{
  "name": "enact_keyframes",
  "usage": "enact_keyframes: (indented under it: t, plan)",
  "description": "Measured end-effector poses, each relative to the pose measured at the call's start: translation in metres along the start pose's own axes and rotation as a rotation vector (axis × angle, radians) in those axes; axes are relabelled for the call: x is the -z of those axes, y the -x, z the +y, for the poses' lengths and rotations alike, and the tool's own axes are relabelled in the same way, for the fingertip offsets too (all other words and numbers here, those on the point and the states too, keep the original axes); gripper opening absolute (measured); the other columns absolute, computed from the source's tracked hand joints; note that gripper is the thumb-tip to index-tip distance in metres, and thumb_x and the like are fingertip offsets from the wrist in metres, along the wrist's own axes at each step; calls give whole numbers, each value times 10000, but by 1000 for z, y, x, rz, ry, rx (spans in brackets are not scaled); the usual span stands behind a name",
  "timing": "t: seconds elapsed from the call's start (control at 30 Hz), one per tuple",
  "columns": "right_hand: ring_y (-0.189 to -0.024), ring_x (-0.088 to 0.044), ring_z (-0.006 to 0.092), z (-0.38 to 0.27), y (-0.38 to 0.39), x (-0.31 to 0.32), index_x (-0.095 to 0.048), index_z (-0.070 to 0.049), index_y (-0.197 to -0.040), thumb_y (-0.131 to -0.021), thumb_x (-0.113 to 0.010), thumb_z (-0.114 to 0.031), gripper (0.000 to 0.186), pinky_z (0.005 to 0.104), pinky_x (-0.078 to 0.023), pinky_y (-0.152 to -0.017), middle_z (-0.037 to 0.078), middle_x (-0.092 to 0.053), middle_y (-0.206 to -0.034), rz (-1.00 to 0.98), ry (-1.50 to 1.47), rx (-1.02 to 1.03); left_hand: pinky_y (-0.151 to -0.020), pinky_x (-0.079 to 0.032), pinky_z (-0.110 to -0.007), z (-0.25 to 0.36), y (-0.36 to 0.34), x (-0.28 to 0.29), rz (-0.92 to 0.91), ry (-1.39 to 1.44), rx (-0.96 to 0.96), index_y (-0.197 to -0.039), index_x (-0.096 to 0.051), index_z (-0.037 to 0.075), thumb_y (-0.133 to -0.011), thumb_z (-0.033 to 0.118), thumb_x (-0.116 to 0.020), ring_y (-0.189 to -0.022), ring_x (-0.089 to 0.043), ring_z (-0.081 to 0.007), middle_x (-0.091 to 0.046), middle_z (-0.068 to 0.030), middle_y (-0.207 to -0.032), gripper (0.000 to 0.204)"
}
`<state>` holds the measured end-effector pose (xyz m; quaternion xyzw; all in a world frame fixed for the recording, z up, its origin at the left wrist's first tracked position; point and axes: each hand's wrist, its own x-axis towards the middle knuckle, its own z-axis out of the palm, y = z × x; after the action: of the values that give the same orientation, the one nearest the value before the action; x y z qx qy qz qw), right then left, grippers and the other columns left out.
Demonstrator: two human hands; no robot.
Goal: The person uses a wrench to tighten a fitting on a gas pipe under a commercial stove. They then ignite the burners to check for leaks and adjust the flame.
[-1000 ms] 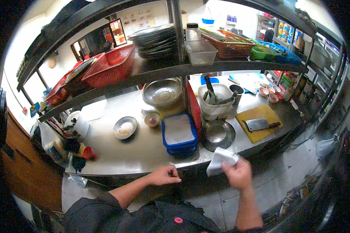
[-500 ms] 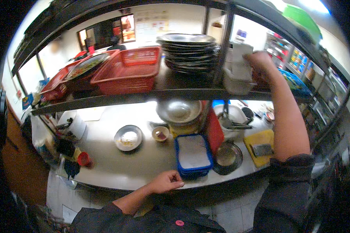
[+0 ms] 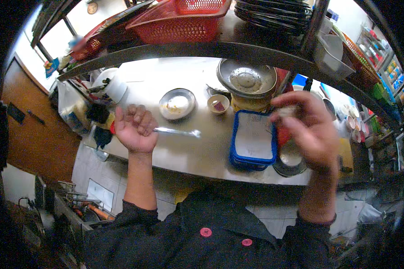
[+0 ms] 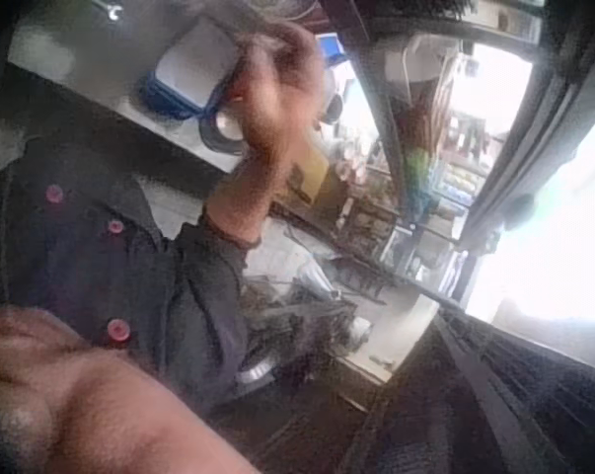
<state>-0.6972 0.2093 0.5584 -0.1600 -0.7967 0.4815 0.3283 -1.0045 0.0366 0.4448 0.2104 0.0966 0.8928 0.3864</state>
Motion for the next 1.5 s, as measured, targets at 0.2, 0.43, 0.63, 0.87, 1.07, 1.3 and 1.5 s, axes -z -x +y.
enact_keyframes:
  t: [0.2, 0.43, 0.63, 0.87, 1.07, 1.3, 1.5]
  plan:
    - [-951, -612, 264, 57, 17, -85, -530, -15, -1114, -844, -566, -65, 277, 353, -489, -821, 150, -597, -1064, -199, 211, 316, -370, -269, -236, -13, 60, -59, -67, -86, -153, -752, -514, 65, -926, 422, -425, -426, -304, -95, -339, 8, -561, 407]
    - [-969, -578, 336, 112, 114, -155, -528, -10, -1102, -816, -566, -73, 295, 408, -469, -840, 188, -592, -1029, -290, 67, 517, -372, -228, -242, -44, 144, -108, -90, -249, -186, -750, -489, 76, -945, 442, -396, -395, -282, -97, -322, 15, -544, 424]
    - [-850, -608, 221, 131, 168, -132, -517, 17, -1089, -908, -484, -147, 246, 352, -487, -773, 136, -600, -926, -611, -253, -58, -404, -234, -245, -9, 204, -115, -119, -224, -75, -776, -460, 65, -924, 462, -450, -432, -297, -90, -346, 1, -581, 424]
    - [-761, -547, 125, 105, 167, -126, -559, -5, -1009, -953, -476, -273, 286, 295, -465, -723, 54, -592, -822, -858, -523, -151, -405, -246, -247, -81, 189, -77, -139, -141, 234, -830, -496, 47, -923, 455, -448, -440, -323, -99, -374, -8, -584, 421]
    - [-724, -564, 304, 131, 206, -155, -543, 13, -859, -931, -458, -327, 358, 406, -438, -677, 198, -576, -799, -303, -256, -33, -727, -476, -306, -126, 188, -36, 52, -762, 312, -1245, -417, -1, -959, 393, -390, -859, -549, -192, -537, -134, -1000, 487]
    - [-758, -570, 397, 134, 255, -184, -543, -4, -801, -918, -448, -345, 373, 473, -434, -666, 219, -595, -792, 152, 25, -198, -979, -350, -348, -146, 184, 12, -707, -1051, 986, -1154, -506, -103, -982, 363, -357, -1102, -495, -246, -523, -191, -1202, 518]
    - [-720, -585, 335, 106, 332, -202, -542, -25, -771, -900, -500, -424, 422, 426, -448, -632, 171, -596, -762, 929, 149, -606, -728, -479, -332, -192, 172, -1, -1243, -1336, 933, -834, -657, -29, -980, 346, -373, -757, -616, -194, -656, -110, -777, 492]
